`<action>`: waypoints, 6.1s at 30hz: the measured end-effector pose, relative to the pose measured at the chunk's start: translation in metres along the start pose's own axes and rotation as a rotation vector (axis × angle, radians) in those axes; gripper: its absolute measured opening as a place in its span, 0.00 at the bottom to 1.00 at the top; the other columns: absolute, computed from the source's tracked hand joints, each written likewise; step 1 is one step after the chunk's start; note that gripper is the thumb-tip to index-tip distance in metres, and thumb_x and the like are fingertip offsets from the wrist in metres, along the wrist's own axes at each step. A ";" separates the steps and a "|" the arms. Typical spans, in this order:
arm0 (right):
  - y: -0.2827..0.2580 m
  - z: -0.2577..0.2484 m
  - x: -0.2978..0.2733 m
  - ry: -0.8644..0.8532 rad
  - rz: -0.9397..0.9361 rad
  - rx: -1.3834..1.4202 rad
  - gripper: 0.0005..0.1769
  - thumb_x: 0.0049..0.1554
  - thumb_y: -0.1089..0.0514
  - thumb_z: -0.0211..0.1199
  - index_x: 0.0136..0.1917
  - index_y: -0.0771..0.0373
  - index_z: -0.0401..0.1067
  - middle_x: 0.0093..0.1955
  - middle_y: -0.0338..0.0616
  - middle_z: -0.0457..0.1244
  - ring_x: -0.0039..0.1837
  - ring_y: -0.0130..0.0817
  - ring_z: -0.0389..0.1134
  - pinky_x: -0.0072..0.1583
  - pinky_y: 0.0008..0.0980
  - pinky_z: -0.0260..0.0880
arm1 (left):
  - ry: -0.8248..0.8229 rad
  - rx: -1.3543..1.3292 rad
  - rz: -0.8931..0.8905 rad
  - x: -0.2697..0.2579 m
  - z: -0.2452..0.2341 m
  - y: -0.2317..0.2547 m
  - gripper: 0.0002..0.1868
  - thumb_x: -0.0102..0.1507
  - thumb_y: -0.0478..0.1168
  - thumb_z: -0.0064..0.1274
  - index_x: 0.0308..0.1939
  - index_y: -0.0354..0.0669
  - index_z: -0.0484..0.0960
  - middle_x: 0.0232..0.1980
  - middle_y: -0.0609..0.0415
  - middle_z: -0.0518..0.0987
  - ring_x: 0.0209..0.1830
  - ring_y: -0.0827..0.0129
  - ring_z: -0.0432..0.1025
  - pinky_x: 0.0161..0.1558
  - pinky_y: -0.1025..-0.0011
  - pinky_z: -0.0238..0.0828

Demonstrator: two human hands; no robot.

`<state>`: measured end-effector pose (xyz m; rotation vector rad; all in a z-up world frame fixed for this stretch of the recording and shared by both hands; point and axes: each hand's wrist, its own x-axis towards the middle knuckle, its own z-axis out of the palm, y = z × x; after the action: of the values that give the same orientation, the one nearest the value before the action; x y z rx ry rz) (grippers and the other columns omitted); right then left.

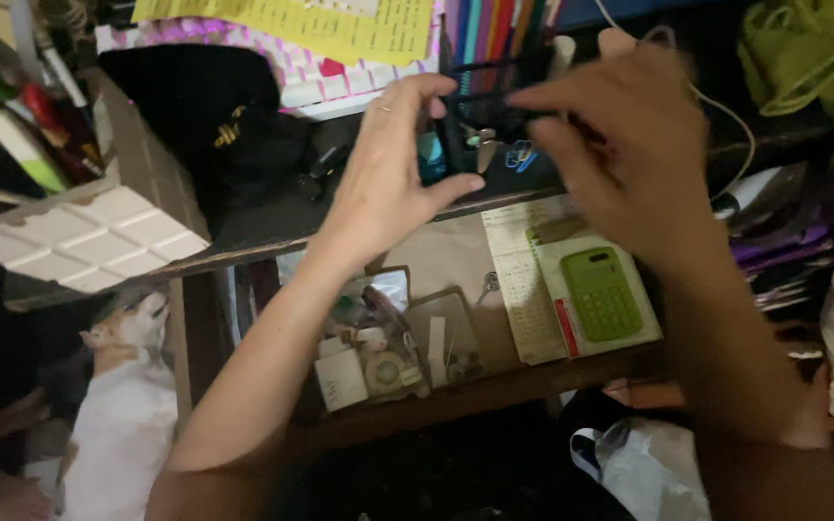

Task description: The person organizes items on a cluttered desk, moving a yellow notepad and a green calculator into a drawer. They then handle a white cup containing pens and a small black box, placing them back on the desk. Finally, they pick up a pair of glasses and place them into a plastic bag inside the drawer.

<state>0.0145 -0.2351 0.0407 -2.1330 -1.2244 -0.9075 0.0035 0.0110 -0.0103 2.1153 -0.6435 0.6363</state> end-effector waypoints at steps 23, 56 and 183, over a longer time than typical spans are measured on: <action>0.043 0.017 0.077 -0.708 0.302 0.412 0.10 0.62 0.60 0.61 0.57 0.63 0.73 0.45 0.42 0.69 0.48 0.28 0.69 0.49 0.30 0.70 | -0.021 -0.056 -0.035 -0.002 -0.006 -0.009 0.39 0.53 0.39 0.74 0.63 0.40 0.67 0.55 0.46 0.75 0.60 0.52 0.70 0.59 0.60 0.68; 0.025 0.006 0.073 -0.191 0.503 0.913 0.14 0.65 0.69 0.61 0.63 0.73 0.70 0.50 0.52 0.70 0.46 0.32 0.74 0.49 0.28 0.78 | 0.242 -0.912 -0.301 0.011 -0.016 -0.005 0.11 0.68 0.33 0.58 0.54 0.38 0.78 0.42 0.57 0.82 0.36 0.79 0.74 0.39 0.79 0.73; -0.043 0.038 -0.012 -0.260 0.127 0.532 0.12 0.71 0.62 0.65 0.64 0.67 0.69 0.57 0.42 0.64 0.50 0.24 0.66 0.52 0.22 0.65 | -0.097 -0.950 -0.383 -0.075 -0.051 0.027 0.26 0.79 0.55 0.38 0.53 0.36 0.83 0.39 0.61 0.74 0.42 0.75 0.69 0.42 0.75 0.68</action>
<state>-0.0163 -0.1950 0.0120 -1.8952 -1.2617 -0.2118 -0.0803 0.0543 -0.0151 1.3087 -0.4388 -0.0213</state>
